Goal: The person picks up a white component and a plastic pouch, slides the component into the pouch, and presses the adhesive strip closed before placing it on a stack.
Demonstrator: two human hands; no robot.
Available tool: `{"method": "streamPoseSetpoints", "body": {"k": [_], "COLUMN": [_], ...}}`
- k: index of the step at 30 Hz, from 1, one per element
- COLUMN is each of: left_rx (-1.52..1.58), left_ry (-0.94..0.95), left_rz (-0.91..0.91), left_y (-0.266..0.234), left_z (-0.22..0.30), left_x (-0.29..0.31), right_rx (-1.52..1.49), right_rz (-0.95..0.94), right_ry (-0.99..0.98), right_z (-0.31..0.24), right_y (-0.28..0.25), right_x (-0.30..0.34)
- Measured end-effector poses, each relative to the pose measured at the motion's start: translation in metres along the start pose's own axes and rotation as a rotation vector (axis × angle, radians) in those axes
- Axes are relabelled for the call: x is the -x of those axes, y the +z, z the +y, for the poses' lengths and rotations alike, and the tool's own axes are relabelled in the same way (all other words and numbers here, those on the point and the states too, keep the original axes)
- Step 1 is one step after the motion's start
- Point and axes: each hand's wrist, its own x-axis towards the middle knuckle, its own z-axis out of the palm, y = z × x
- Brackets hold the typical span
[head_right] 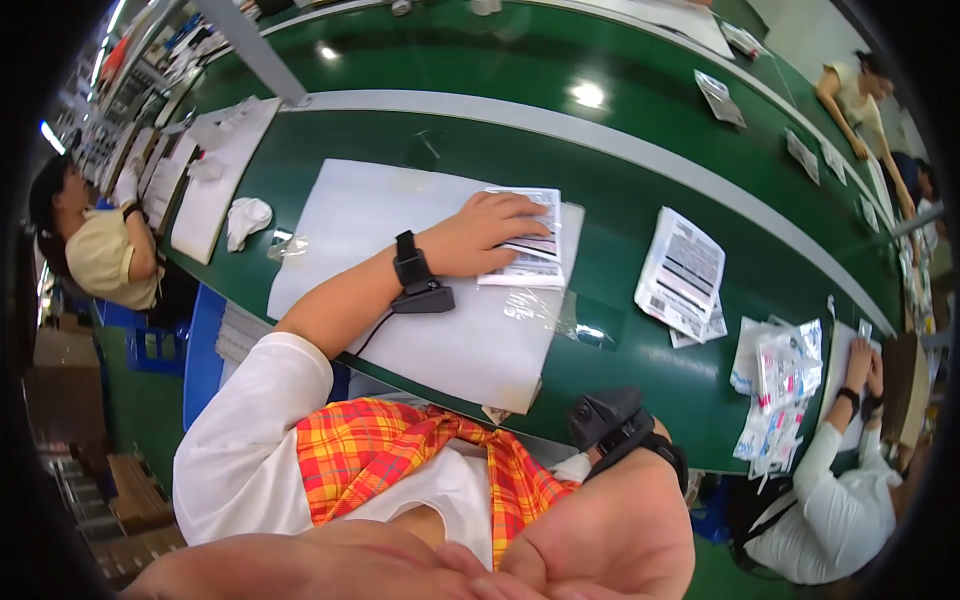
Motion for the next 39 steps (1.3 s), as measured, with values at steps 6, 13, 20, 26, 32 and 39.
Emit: {"method": "streamPoseSetpoints", "body": {"k": [6, 13, 20, 26, 32, 39], "left_rx": [0.002, 0.033, 0.031, 0.033, 0.044, 0.041], "left_ry": [0.018, -0.008, -0.008, -0.014, -0.011, -0.004], "left_rz": [-0.017, 0.021, -0.001, -0.05, -0.056, -0.057], "left_y": [0.006, 0.014, 0.01, 0.004, 0.005, 0.005], "left_z": [-0.002, -0.004, -0.002, 0.005, 0.0, 0.001], "left_x": [0.0, 0.004, 0.0, -0.003, 0.001, -0.002], "right_rx": [-0.417, -0.525, -0.832, -0.692, -0.774, -0.967], "right_rz": [-0.173, -0.905, -1.004, -1.252, -1.084, -0.848], "right_ry": [0.218, 0.768, 0.483, 0.659, 0.652, 0.64], "right_z": [-0.011, -0.037, -0.039, -0.043, -0.035, -0.032], "right_y": [-0.041, -0.005, 0.026, -0.015, -0.025, -0.026], "right_x": [-0.023, -0.064, -0.03, -0.053, -0.049, -0.058]}}
